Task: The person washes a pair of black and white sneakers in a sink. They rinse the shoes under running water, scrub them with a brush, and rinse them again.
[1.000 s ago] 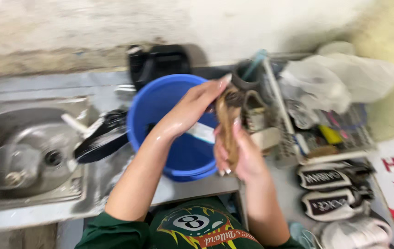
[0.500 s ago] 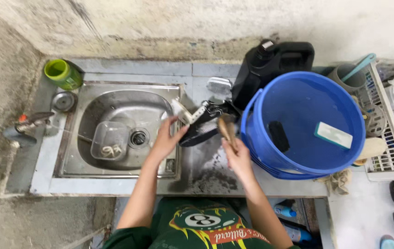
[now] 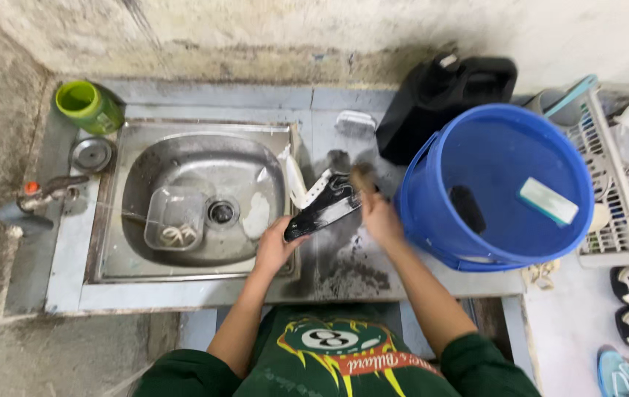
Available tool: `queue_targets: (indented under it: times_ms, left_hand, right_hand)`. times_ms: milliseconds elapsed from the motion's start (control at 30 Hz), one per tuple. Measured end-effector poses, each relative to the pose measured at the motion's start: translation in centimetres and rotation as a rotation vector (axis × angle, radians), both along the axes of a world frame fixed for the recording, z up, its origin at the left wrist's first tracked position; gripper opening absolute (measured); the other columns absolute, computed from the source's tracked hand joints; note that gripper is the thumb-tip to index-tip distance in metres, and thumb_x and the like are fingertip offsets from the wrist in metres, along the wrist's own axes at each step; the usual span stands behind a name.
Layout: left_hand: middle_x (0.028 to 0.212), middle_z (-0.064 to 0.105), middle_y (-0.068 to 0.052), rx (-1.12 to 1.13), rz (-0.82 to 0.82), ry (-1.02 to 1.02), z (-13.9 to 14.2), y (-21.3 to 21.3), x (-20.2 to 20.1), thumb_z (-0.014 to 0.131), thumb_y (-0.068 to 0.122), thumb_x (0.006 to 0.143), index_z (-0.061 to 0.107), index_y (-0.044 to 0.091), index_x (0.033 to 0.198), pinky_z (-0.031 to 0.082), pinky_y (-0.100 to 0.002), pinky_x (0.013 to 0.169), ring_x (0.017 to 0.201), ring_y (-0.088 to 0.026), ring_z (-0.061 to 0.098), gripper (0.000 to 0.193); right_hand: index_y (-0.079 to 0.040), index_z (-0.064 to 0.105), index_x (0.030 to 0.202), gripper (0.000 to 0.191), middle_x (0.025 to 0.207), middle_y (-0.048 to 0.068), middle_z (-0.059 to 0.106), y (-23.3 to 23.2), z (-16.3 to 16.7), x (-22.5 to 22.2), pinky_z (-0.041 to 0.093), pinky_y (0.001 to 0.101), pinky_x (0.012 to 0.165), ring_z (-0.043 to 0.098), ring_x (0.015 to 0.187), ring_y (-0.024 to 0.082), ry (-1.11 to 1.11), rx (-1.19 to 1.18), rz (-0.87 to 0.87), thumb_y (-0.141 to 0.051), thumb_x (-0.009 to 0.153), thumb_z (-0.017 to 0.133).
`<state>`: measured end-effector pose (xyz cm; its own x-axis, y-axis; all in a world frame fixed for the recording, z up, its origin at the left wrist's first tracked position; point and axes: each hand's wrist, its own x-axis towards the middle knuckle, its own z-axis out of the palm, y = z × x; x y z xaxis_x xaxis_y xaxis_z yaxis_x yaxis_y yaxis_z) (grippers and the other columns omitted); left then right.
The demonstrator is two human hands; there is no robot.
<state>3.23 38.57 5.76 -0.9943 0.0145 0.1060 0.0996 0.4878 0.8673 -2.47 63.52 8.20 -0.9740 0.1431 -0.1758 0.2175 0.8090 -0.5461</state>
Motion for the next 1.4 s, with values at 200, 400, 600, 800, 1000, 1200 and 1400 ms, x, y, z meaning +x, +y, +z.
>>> queue_targets:
  times_ms: [200, 400, 600, 800, 1000, 1200, 1400]
  left_hand:
    - [0.101, 0.068, -0.016, 0.082, -0.031, 0.034, 0.7, -0.9, 0.3, 0.085, 0.017, 0.077, 0.064, 0.005, 0.117, 0.054, -0.042, 0.077, 0.09, -0.038, 0.069, 0.047]
    - [0.102, 0.067, -0.017, 0.033, -0.032, 0.077, 1.1, -1.3, 0.7, 0.085, 0.015, 0.079, 0.063, 0.004, 0.112, 0.053, -0.044, 0.079, 0.094, -0.04, 0.066, 0.042]
    - [0.107, 0.066, -0.017, 0.026, -0.036, 0.041, 0.6, -1.4, 0.7, 0.083, 0.013, 0.08, 0.062, 0.005, 0.115, 0.052, -0.044, 0.079, 0.096, -0.042, 0.065, 0.041]
    - [0.107, 0.066, -0.016, 0.059, -0.052, 0.092, 0.6, -1.5, 0.8, 0.083, 0.012, 0.079, 0.061, 0.005, 0.112, 0.052, -0.044, 0.081, 0.098, -0.04, 0.067, 0.04]
    - [0.104, 0.064, -0.017, 0.04, -0.062, 0.092, 0.6, -1.2, 1.0, 0.08, 0.012, 0.085, 0.061, 0.004, 0.112, 0.051, -0.045, 0.079, 0.096, -0.042, 0.064, 0.034]
    - [0.107, 0.063, -0.016, 0.006, -0.061, 0.103, 0.7, -1.2, 0.9, 0.079, 0.013, 0.084, 0.059, 0.004, 0.115, 0.051, -0.047, 0.077, 0.096, -0.042, 0.063, 0.037]
    - [0.111, 0.062, -0.017, -0.004, -0.046, 0.065, 0.6, -1.1, 0.6, 0.083, 0.017, 0.079, 0.057, 0.003, 0.117, 0.05, -0.047, 0.079, 0.1, -0.043, 0.062, 0.048]
  right_hand:
    - [-0.001, 0.065, 0.109, 0.05, 0.063, 0.021, 0.07, -2.8, 0.8, 1.6, 0.056, 0.0503, 0.056, 0.069, 0.052, 0.035, -0.025, 0.023, 0.428, -0.046, 0.102, 0.046]
    - [0.0, 0.07, 0.094, 0.06, 0.066, 0.023, 0.07, -3.8, 0.5, 1.0, 0.056, 0.0537, 0.057, 0.07, 0.057, 0.038, -0.195, -0.071, 0.183, -0.048, 0.106, 0.036]
    - [-0.004, 0.073, 0.11, 0.057, 0.084, 0.022, 0.077, -4.4, 2.5, 2.0, 0.053, 0.0444, 0.063, 0.069, 0.073, 0.033, -0.059, 0.185, 0.122, -0.053, 0.115, 0.045]
    - [-0.044, 0.042, 0.165, 0.06, 0.154, 0.004, 0.049, -4.7, 3.6, 2.8, 0.061, 0.0438, 0.053, 0.064, 0.059, 0.029, -0.311, -0.144, 0.303, -0.045, 0.107, 0.027]
    - [-0.006, 0.07, 0.11, 0.061, 0.08, 0.02, 0.076, -4.0, 1.7, 1.6, 0.051, 0.0431, 0.056, 0.065, 0.059, 0.023, -0.306, -0.07, 0.168, -0.056, 0.11, 0.034]
    - [-0.004, 0.07, 0.101, 0.066, 0.077, 0.019, 0.071, -3.7, 1.6, 2.3, 0.053, 0.0478, 0.06, 0.07, 0.068, 0.036, -0.08, 0.234, 0.049, -0.061, 0.107, 0.038]
    - [-0.008, 0.065, 0.112, 0.058, 0.075, 0.023, 0.074, -4.4, 1.2, 5.2, 0.054, 0.0517, 0.065, 0.072, 0.068, 0.039, -0.139, 0.059, 0.295, -0.059, 0.099, 0.04]
